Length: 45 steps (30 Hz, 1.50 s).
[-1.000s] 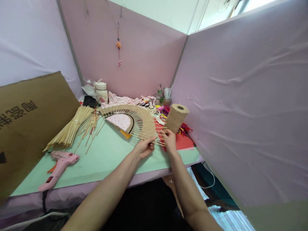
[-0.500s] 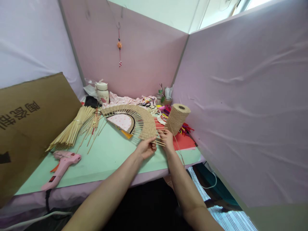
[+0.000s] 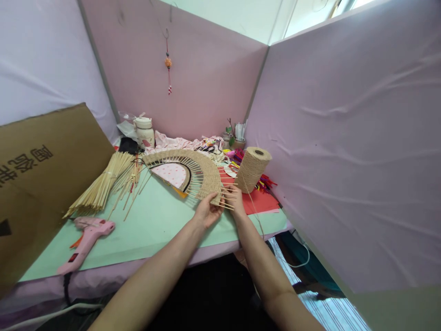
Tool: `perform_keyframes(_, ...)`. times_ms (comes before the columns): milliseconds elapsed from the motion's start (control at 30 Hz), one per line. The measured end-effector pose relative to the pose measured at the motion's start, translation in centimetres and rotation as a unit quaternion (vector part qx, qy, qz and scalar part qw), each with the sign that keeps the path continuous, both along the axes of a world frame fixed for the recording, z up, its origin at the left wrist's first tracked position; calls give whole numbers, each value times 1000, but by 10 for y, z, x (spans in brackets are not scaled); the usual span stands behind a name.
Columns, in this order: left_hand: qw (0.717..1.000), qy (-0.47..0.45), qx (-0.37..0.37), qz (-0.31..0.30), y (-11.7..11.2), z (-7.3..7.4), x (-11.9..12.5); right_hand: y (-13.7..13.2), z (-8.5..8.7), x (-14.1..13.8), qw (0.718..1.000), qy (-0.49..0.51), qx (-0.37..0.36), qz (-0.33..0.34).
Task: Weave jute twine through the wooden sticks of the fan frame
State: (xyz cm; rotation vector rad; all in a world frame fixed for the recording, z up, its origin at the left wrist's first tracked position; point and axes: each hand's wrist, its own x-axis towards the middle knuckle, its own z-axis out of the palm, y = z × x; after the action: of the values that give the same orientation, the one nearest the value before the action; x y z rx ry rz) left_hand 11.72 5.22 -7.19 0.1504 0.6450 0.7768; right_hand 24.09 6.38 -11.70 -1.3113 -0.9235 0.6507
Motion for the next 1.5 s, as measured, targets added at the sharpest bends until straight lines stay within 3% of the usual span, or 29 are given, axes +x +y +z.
perform_keyframes(567,998,-38,-22,-34,-3,6,-3,-10,11,15,997,-54,-26,-51)
perform_keyframes(833,999,-25,-21,-23,-4,5,-3,-31,23,39,995,-100,-25,15)
perform_keyframes(967,999,-23,-21,-23,-5,6,-3,-45,35,55,978,-206,6,10)
perform_keyframes(1100,999,-23,-20,-26,-6,7,-7,-42,46,56,958,-282,44,-34)
perform_keyframes(1167,999,-25,-20,-28,-6,7,-9,-35,49,53,967,-247,42,-36)
perform_keyframes(1267,999,-33,-17,-34,-7,8,-13,-23,47,47,993,-119,8,-11)
perform_keyframes(1500,996,-75,-19,-49,-8,9,-16,9,19,6,999,23,-26,28)
